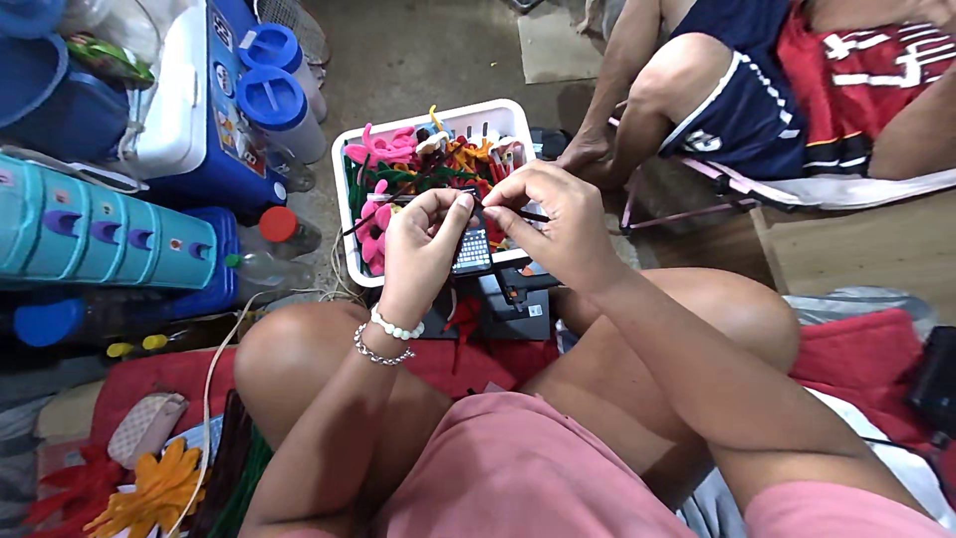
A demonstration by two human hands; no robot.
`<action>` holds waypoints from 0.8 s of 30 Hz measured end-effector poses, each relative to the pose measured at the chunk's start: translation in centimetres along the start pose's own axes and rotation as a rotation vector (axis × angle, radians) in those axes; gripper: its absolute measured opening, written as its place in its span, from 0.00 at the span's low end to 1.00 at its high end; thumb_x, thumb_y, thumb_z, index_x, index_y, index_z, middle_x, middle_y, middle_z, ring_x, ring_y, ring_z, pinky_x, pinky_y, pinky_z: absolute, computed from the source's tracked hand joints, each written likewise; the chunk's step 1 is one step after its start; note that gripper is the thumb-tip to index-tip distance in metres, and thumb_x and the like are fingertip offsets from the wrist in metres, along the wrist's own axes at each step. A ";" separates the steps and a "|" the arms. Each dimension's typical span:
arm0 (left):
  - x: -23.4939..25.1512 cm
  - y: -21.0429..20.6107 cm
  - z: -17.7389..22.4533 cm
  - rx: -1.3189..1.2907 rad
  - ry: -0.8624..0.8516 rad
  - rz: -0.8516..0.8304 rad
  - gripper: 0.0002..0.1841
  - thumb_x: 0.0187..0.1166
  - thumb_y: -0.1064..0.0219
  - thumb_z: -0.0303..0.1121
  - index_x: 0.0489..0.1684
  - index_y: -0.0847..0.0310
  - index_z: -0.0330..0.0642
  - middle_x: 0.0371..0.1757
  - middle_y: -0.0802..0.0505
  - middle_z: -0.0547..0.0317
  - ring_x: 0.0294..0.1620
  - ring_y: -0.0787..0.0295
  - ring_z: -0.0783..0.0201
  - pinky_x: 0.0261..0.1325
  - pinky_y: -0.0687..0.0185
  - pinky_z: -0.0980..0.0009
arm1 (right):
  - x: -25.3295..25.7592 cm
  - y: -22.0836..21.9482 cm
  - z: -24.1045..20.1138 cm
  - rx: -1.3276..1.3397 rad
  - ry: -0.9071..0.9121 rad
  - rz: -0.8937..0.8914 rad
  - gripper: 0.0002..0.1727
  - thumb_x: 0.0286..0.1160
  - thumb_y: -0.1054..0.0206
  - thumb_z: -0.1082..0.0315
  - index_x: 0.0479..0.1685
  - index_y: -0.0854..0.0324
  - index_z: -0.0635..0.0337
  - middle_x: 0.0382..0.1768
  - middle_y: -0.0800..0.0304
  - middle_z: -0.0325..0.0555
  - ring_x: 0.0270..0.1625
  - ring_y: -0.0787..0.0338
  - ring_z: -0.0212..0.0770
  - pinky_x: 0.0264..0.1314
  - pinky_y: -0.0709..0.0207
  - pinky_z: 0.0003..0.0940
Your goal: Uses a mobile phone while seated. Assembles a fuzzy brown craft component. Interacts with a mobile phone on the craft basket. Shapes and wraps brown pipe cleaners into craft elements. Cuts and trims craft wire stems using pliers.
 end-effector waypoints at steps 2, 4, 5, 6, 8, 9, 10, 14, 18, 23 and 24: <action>0.0 0.1 0.0 -0.001 -0.004 -0.003 0.09 0.90 0.39 0.37 0.50 0.15 0.44 0.32 0.09 0.64 0.22 0.17 0.75 0.23 0.23 0.82 | 0.0 0.0 -0.1 -0.007 0.004 -0.011 0.05 0.76 0.29 0.71 0.43 0.09 0.61 0.46 0.07 0.45 0.51 0.10 0.39 0.59 0.20 0.42; 0.0 0.1 0.1 0.001 -0.001 -0.007 0.09 0.90 0.39 0.37 0.50 0.15 0.44 0.32 0.09 0.64 0.22 0.17 0.75 0.22 0.23 0.82 | 0.0 0.1 -0.2 -0.014 0.006 -0.016 0.05 0.76 0.29 0.71 0.43 0.09 0.61 0.46 0.07 0.45 0.51 0.10 0.39 0.59 0.20 0.43; 0.0 0.1 0.1 0.000 -0.001 -0.007 0.09 0.90 0.39 0.36 0.50 0.15 0.44 0.32 0.09 0.64 0.21 0.17 0.75 0.21 0.24 0.83 | 0.0 0.1 -0.2 -0.016 0.010 -0.017 0.05 0.76 0.28 0.71 0.43 0.09 0.61 0.46 0.07 0.44 0.51 0.10 0.39 0.59 0.20 0.43; 0.0 0.1 0.2 -0.006 -0.002 -0.008 0.09 0.90 0.39 0.36 0.50 0.15 0.44 0.32 0.09 0.64 0.21 0.17 0.75 0.21 0.24 0.83 | 0.0 0.2 -0.2 -0.012 0.014 -0.016 0.05 0.75 0.28 0.71 0.43 0.09 0.61 0.46 0.07 0.44 0.50 0.10 0.39 0.58 0.21 0.43; -0.1 0.1 0.2 -0.018 0.000 -0.011 0.08 0.90 0.39 0.35 0.50 0.15 0.44 0.32 0.09 0.63 0.20 0.18 0.75 0.20 0.25 0.83 | 0.0 0.2 -0.3 -0.009 0.019 -0.016 0.05 0.74 0.27 0.70 0.43 0.09 0.61 0.46 0.07 0.45 0.50 0.10 0.39 0.57 0.21 0.43; -0.1 0.1 0.3 -0.019 0.002 -0.013 0.08 0.89 0.39 0.35 0.50 0.15 0.44 0.32 0.09 0.64 0.20 0.19 0.76 0.20 0.25 0.84 | 0.0 0.2 -0.3 -0.010 0.022 -0.014 0.05 0.74 0.27 0.70 0.42 0.09 0.61 0.46 0.07 0.45 0.50 0.10 0.40 0.57 0.21 0.44; -0.1 0.1 0.3 -0.021 0.004 -0.016 0.07 0.89 0.38 0.34 0.50 0.15 0.44 0.32 0.09 0.64 0.21 0.18 0.76 0.21 0.25 0.84 | 0.1 0.3 -0.3 -0.011 0.026 -0.011 0.05 0.73 0.26 0.70 0.42 0.09 0.61 0.46 0.06 0.46 0.49 0.10 0.40 0.57 0.21 0.44; -0.1 0.1 0.3 -0.029 0.007 -0.029 0.07 0.89 0.38 0.34 0.49 0.15 0.43 0.33 0.08 0.63 0.22 0.16 0.75 0.22 0.23 0.83 | 0.2 0.2 -0.3 -0.022 0.041 -0.053 0.05 0.74 0.27 0.71 0.42 0.09 0.60 0.46 0.07 0.45 0.51 0.10 0.40 0.59 0.22 0.46; -0.1 0.1 0.1 -0.013 0.001 -0.062 0.07 0.88 0.37 0.34 0.49 0.15 0.43 0.33 0.08 0.62 0.21 0.16 0.75 0.20 0.24 0.83 | 0.3 0.4 -0.3 -0.067 0.105 -0.096 0.04 0.75 0.28 0.70 0.42 0.09 0.59 0.47 0.08 0.45 0.53 0.11 0.42 0.64 0.26 0.51; 0.1 -0.1 0.2 0.097 -0.069 -0.131 0.07 0.87 0.37 0.33 0.47 0.13 0.42 0.33 0.08 0.62 0.25 0.14 0.73 0.25 0.20 0.79 | 0.2 0.5 -0.3 -0.111 0.189 -0.106 0.05 0.78 0.30 0.69 0.37 0.08 0.56 0.44 0.07 0.45 0.53 0.11 0.45 0.69 0.31 0.56; 0.2 -0.1 0.3 0.123 -0.087 -0.144 0.07 0.87 0.36 0.33 0.46 0.13 0.42 0.33 0.08 0.63 0.26 0.14 0.73 0.26 0.18 0.79 | 0.2 0.6 -0.3 -0.130 0.194 -0.100 0.05 0.77 0.29 0.69 0.37 0.07 0.56 0.44 0.07 0.45 0.52 0.11 0.45 0.69 0.32 0.56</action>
Point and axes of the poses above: each hand's wrist, its own x-axis towards the middle knuckle, its own y-axis out of the back of the hand, z = x × y, the point moved 6 cm from there along x, towards the middle knuckle
